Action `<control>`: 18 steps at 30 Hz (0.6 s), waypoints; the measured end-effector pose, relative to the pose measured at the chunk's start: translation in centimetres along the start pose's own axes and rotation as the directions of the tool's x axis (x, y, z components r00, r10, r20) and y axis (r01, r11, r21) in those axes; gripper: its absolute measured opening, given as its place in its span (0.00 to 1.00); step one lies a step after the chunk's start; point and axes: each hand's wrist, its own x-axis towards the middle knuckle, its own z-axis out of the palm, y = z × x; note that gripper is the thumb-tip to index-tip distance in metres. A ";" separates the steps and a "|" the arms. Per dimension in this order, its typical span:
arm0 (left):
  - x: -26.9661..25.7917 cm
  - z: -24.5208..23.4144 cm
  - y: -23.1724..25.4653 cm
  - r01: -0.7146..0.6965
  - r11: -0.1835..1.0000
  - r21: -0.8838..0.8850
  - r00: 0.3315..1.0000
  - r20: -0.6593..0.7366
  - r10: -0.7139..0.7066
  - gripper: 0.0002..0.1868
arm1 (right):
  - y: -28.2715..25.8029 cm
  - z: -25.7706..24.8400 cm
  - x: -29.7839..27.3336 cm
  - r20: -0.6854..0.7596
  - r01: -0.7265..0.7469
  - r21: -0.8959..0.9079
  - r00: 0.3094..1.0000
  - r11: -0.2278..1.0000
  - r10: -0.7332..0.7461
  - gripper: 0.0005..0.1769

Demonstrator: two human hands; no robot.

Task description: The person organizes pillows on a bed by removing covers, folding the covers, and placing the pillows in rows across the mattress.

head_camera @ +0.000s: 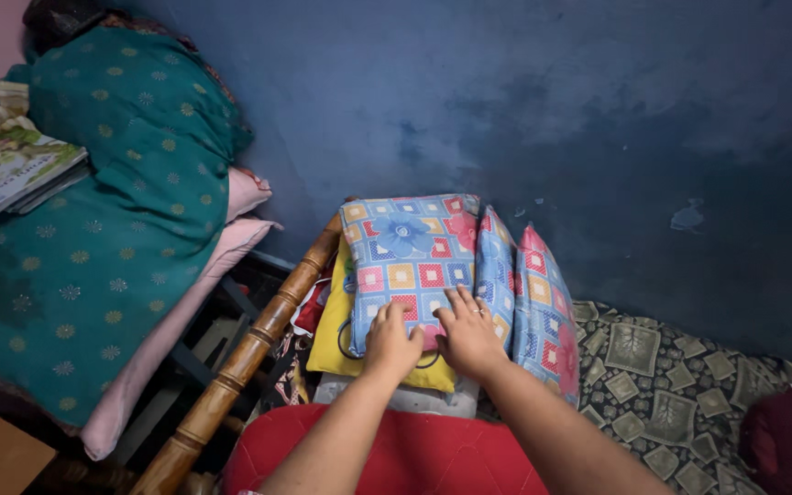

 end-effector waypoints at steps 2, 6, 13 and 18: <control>-0.2 0.4 -0.9 0.025 1.000 0.009 1.000 -0.008 -0.024 0.22 | 0.2 0.3 -0.1 0.011 -0.016 0.001 1.000 1.000 0.016 0.29; -0.5 0.9 -2.7 0.070 0.998 -0.002 0.997 0.011 -0.070 0.23 | 0.4 1.1 0.0 0.045 -0.045 0.004 0.998 0.999 0.045 0.28; -0.2 1.3 -2.7 0.127 0.992 0.011 0.991 0.046 -0.127 0.23 | 0.1 1.8 0.3 0.069 -0.045 0.023 0.997 0.999 0.043 0.26; 0.1 1.7 -2.3 0.117 0.993 0.031 0.992 0.044 -0.118 0.24 | 0.7 1.8 0.2 0.077 -0.047 -0.001 0.996 0.999 0.047 0.27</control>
